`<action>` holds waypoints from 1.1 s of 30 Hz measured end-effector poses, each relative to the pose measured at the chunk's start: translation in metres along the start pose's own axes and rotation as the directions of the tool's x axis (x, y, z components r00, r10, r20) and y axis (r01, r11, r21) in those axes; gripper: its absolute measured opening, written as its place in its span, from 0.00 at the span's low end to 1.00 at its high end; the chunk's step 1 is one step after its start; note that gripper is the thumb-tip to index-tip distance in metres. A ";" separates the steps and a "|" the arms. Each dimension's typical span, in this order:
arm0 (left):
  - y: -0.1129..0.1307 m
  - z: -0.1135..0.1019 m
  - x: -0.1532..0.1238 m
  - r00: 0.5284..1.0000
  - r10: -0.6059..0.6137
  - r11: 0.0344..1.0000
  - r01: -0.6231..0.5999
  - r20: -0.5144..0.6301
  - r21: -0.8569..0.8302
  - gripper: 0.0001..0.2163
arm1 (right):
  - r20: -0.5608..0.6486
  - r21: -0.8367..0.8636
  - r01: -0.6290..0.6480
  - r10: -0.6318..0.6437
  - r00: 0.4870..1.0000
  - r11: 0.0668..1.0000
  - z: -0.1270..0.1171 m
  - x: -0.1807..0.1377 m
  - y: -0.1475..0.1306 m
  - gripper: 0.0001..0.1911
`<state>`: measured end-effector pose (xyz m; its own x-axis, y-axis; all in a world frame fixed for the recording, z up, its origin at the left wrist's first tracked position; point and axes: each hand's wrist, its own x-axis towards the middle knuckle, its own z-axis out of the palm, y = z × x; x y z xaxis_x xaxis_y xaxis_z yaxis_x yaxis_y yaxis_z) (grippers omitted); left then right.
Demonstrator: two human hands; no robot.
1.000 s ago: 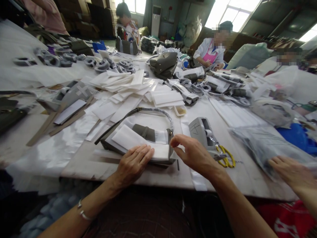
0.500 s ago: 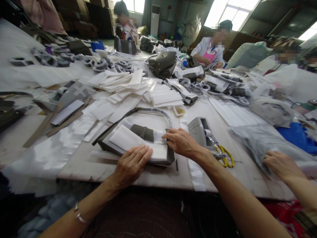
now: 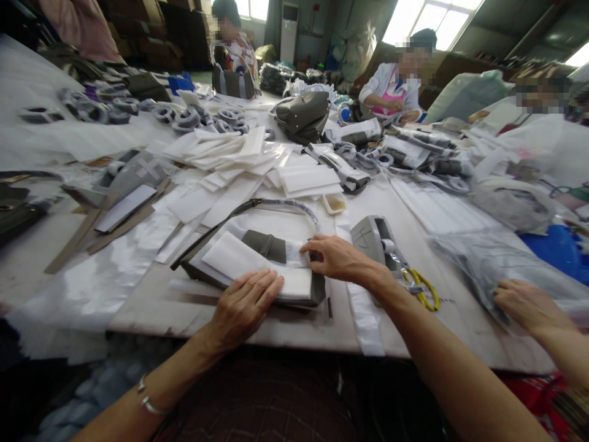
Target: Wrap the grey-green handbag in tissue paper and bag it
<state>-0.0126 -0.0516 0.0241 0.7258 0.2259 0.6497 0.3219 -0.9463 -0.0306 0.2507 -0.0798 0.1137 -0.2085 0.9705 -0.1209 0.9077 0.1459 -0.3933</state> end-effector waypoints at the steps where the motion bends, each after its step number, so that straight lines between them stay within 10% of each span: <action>1: 0.000 0.000 0.000 1.000 0.000 1.000 0.000 -0.003 0.000 0.16 | -0.003 -0.046 0.012 -0.012 1.000 0.999 0.001 0.001 -0.001 0.19; 7: 0.000 0.000 0.000 1.000 0.004 1.000 -0.004 -0.005 0.000 0.17 | -0.056 -0.122 0.050 -0.057 0.997 0.991 0.010 0.004 -0.003 0.15; 18: 0.000 0.000 0.001 1.000 0.006 1.000 -0.006 0.009 0.003 0.18 | -0.139 0.361 -0.034 0.090 0.986 0.932 0.026 0.006 0.015 0.05; 33: 0.000 -0.005 0.004 1.000 -0.014 1.000 0.014 0.021 0.007 0.23 | -0.249 0.135 0.085 -0.049 0.967 0.987 0.023 -0.028 -0.044 0.05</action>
<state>-0.0126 -0.0523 0.0307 0.7336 0.2438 0.6343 0.3359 -0.9415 -0.0265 0.2081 -0.1178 0.1135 -0.1551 0.9794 0.1293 0.8294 0.2002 -0.5216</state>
